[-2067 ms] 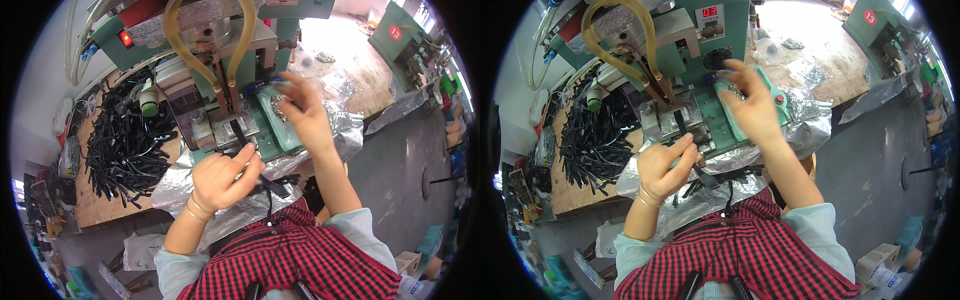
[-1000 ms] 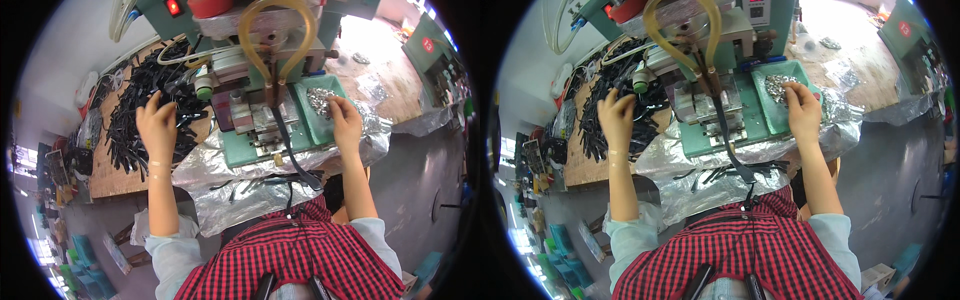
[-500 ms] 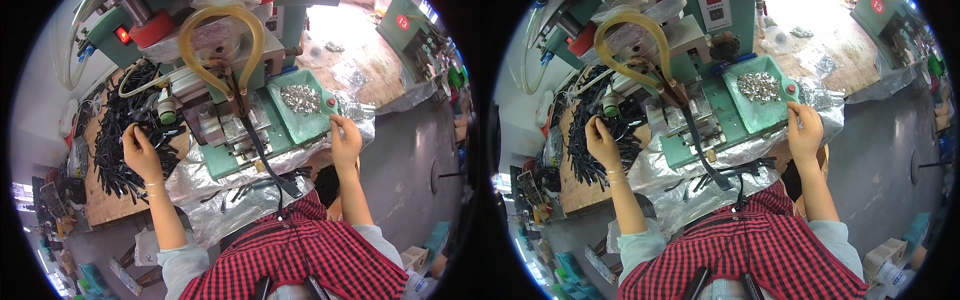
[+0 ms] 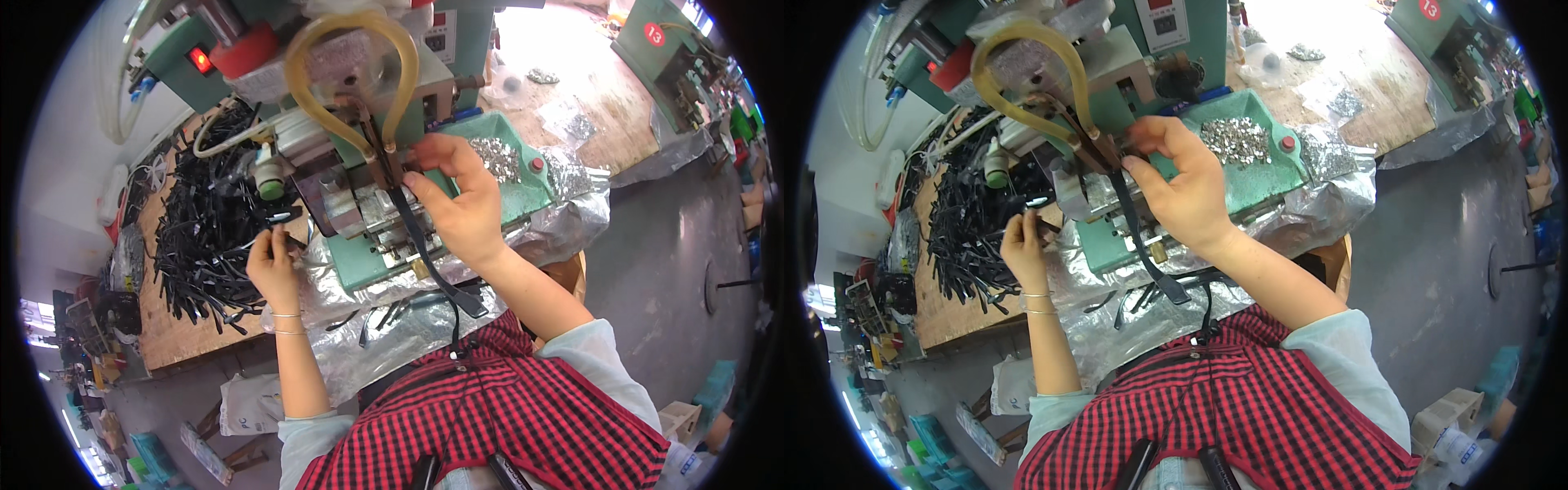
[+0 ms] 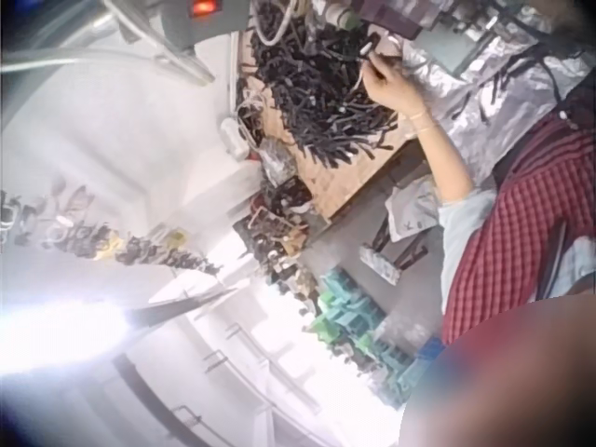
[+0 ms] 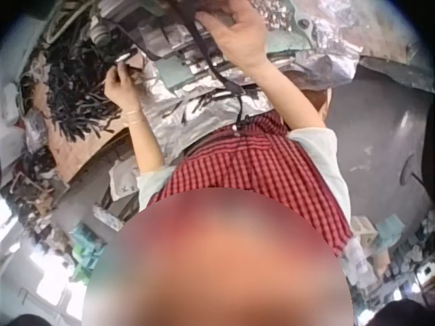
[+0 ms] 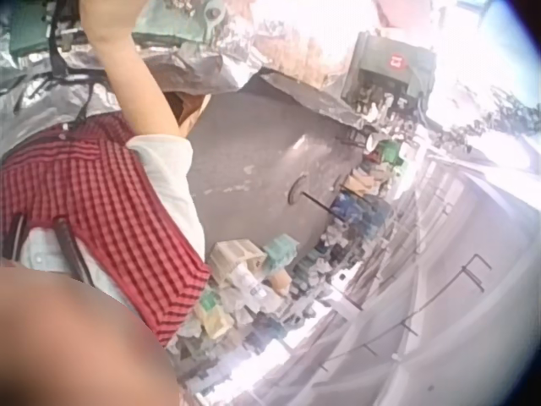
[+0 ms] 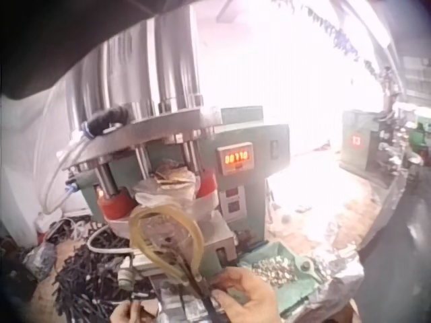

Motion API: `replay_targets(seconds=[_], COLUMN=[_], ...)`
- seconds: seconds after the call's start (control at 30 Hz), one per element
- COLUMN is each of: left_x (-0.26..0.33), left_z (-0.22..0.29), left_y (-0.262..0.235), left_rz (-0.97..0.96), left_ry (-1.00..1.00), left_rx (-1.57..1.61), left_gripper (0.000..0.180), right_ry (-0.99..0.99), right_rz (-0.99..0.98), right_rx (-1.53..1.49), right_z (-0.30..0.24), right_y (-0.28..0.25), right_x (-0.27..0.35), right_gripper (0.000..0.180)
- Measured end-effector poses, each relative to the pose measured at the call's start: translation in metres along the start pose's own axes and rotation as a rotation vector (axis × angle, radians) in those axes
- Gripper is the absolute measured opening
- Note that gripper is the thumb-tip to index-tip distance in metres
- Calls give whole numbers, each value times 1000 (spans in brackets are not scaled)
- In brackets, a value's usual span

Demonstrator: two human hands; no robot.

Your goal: The person repeatedly picks black cable segments and small metal components, inserts them into a green press machine, and operates the lever to crimp the parts together. Finished assemblies are placed on the work surface while the person continues the cycle with additional components.

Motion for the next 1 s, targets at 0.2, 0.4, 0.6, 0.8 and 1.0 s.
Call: replay_targets(seconds=[0.2, 0.4, 0.6, 0.8, 1.0], left_x=[31, 76, 52, 0, -18], left_z=[116, 179, 165, 223, 222], left_y=[8, 8, 38, -15, 3], left_rz=[74, -255, -140, -356, -248], left_ry=[458, 1105, 989, 468, 571], left_rx=[255, -242, 116, 296, 174], left_gripper=[10, 23, 17, 14, 7], right_ry=[145, 253, 111, 112, 121], right_rz=[-6, -128, -80, 42, 42], right_rx=[-209, -264, 110, 1020, 1225], right_z=[-13, -49, -40, 46, 54], right_y=[7, 8, -16, -124, -103], right_x=[-1, 11, -1, 22, 23], right_gripper=[48, 66, 47, 14, 13])
Point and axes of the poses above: each hand's wrist, its own x-axis away from the middle knuckle, its own y-axis out of the palm, z = x × y, the point moved 2 cm from there along -x, towards the middle knuckle, and after that the axes turned 2 degrees about x, right-handed, at the moved point
